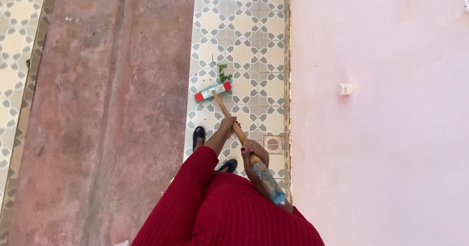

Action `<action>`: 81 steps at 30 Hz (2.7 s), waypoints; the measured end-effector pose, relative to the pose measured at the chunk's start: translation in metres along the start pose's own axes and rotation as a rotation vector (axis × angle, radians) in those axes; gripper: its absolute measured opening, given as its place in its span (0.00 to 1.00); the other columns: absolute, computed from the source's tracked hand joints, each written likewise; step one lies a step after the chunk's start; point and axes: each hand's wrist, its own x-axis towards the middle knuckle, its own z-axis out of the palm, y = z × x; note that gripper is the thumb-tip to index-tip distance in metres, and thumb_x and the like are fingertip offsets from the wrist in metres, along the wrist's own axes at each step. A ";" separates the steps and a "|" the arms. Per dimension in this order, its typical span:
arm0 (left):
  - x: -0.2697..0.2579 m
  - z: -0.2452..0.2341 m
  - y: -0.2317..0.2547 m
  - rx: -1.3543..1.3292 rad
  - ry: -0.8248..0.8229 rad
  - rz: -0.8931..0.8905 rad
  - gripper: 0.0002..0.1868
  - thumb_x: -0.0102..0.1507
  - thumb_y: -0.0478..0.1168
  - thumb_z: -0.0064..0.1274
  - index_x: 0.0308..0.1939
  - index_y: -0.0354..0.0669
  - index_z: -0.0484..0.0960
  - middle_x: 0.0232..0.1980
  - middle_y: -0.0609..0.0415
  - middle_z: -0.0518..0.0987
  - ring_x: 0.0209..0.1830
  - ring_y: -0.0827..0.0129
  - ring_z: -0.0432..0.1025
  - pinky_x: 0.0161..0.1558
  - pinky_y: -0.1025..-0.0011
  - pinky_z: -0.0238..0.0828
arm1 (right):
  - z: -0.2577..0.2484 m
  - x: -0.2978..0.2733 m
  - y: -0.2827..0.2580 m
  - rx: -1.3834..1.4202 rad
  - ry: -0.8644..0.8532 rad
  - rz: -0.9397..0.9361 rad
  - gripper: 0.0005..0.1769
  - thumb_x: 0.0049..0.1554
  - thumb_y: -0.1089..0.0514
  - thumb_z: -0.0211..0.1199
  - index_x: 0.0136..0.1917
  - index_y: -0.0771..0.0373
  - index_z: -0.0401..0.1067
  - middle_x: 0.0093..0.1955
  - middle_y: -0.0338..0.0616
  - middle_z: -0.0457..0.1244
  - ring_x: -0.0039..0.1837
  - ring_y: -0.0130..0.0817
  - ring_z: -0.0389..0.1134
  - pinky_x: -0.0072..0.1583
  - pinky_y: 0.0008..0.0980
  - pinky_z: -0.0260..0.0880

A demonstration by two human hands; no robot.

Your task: Sweeping a corridor floor with a broom.

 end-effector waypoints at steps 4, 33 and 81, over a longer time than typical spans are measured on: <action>0.001 0.025 0.015 0.119 -0.014 -0.009 0.14 0.65 0.36 0.50 0.51 0.31 0.67 0.39 0.45 0.76 0.36 0.56 0.77 0.39 0.60 0.81 | -0.017 -0.008 0.014 0.057 0.147 -0.091 0.05 0.65 0.68 0.60 0.47 0.66 0.64 0.44 0.46 0.66 0.45 0.29 0.69 0.47 0.29 0.75; 0.051 -0.001 0.081 0.379 -0.124 -0.231 0.14 0.65 0.40 0.52 0.48 0.32 0.69 0.41 0.45 0.77 0.35 0.58 0.78 0.36 0.61 0.84 | 0.066 0.089 0.009 -0.031 0.167 0.160 0.14 0.67 0.65 0.54 0.40 0.60 0.56 0.34 0.39 0.60 0.36 0.24 0.59 0.39 0.23 0.62; 0.091 -0.006 0.152 0.292 -0.027 -0.029 0.14 0.65 0.37 0.49 0.46 0.25 0.73 0.37 0.42 0.79 0.31 0.54 0.80 0.31 0.61 0.84 | 0.105 0.135 0.034 -0.099 0.190 0.022 0.10 0.68 0.59 0.58 0.46 0.62 0.61 0.40 0.42 0.63 0.43 0.30 0.66 0.50 0.31 0.73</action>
